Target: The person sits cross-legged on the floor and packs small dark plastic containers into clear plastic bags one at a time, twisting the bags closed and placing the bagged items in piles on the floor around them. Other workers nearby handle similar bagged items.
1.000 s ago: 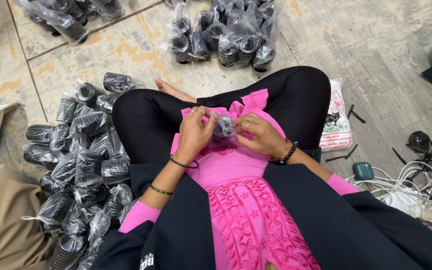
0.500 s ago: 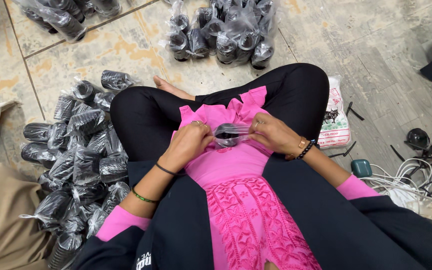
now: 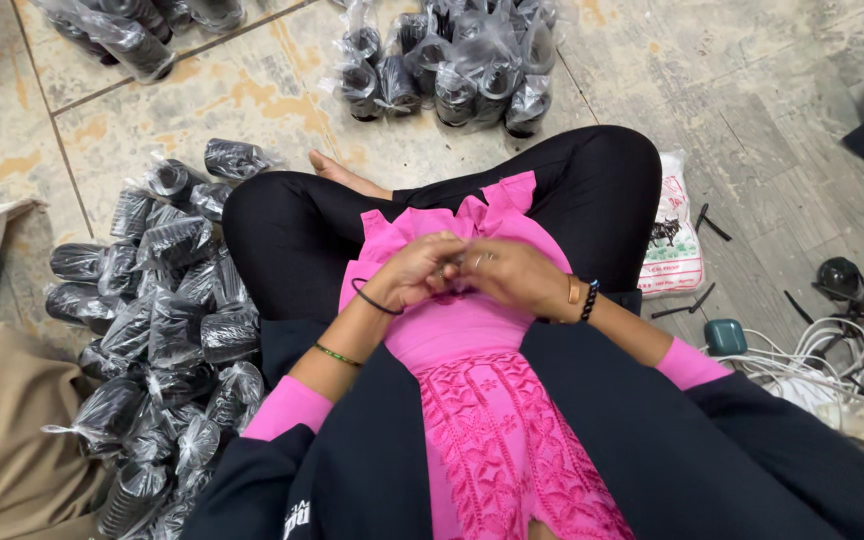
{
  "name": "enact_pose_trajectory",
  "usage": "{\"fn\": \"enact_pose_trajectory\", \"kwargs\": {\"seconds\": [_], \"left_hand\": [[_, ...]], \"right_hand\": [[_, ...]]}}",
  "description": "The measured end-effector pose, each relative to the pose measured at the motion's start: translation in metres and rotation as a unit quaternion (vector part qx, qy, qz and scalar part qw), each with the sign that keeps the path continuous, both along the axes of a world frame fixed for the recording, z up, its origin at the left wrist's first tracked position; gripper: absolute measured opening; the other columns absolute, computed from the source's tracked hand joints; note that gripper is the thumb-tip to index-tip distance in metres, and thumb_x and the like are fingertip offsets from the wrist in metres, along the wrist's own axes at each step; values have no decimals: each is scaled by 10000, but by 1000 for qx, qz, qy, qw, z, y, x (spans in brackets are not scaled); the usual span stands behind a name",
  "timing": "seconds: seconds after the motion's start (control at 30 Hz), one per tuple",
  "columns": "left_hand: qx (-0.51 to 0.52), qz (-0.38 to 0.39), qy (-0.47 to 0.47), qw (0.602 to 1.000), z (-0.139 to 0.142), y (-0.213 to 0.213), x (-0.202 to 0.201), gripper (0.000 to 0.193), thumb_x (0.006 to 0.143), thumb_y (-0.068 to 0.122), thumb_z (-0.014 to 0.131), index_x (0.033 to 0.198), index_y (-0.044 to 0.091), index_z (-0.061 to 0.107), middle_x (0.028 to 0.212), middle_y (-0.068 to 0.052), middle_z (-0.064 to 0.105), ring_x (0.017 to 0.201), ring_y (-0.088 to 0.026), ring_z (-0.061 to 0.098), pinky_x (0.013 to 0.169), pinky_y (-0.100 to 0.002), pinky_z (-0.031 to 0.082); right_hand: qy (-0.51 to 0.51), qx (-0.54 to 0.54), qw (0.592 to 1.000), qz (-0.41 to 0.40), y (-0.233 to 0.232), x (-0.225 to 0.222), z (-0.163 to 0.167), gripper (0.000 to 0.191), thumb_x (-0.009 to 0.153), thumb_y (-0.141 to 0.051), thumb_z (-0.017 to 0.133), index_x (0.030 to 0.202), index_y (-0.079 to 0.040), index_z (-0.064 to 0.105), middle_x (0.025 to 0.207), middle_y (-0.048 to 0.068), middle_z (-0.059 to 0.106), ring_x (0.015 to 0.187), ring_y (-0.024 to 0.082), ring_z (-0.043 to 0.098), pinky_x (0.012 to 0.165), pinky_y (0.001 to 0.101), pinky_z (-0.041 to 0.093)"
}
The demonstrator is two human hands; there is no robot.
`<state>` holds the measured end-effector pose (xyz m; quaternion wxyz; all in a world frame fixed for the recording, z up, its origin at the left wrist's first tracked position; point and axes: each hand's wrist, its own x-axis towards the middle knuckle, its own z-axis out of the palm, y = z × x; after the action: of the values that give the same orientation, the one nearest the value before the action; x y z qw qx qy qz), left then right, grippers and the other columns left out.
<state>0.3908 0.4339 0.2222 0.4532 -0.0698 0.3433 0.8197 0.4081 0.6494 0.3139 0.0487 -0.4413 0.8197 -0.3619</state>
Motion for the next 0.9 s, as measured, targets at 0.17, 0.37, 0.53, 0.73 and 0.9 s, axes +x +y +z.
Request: {"fn": "enact_pose_trajectory", "kwargs": {"seconds": [0.17,0.37,0.53,0.73,0.9], "left_hand": [[68,-6,21,997,12,-8,6,176,1049,203,548,964,53,580,780,-40,665,427,-22,388,359,-175,272],[-62,-68,253,963,23,-11,8,220,1000,90,679,852,89,516,778,-31,647,537,-61,492,493,-235,426],[-217,-47,362,905,37,-10,4,247,964,55,728,809,71,536,733,-8,637,635,-49,579,560,-237,473],[-423,115,501,747,43,5,31,224,928,80,744,809,36,559,656,-40,591,553,-64,497,511,-256,414],[-283,230,357,860,22,12,33,197,990,64,650,862,49,502,838,-16,675,687,-22,527,570,-221,460]], "right_hand": [[-78,-101,988,-85,1,-16,8,73,918,-70,724,963,-16,706,895,95,680,782,231,682,699,339,538],[-6,-131,985,-110,-6,-8,-12,86,920,-65,719,973,-35,659,1051,105,678,935,278,660,834,371,511],[77,-122,986,-86,-6,-11,-36,211,952,-38,663,1150,-9,597,1204,136,696,1067,329,612,960,430,418],[-131,-135,962,-197,-9,-18,-66,111,1038,-113,635,1053,-16,583,903,66,674,805,173,655,726,307,511],[-325,-194,917,-122,-5,-22,-67,288,969,-147,705,1191,1,597,840,-17,603,743,38,539,642,244,454]]}}
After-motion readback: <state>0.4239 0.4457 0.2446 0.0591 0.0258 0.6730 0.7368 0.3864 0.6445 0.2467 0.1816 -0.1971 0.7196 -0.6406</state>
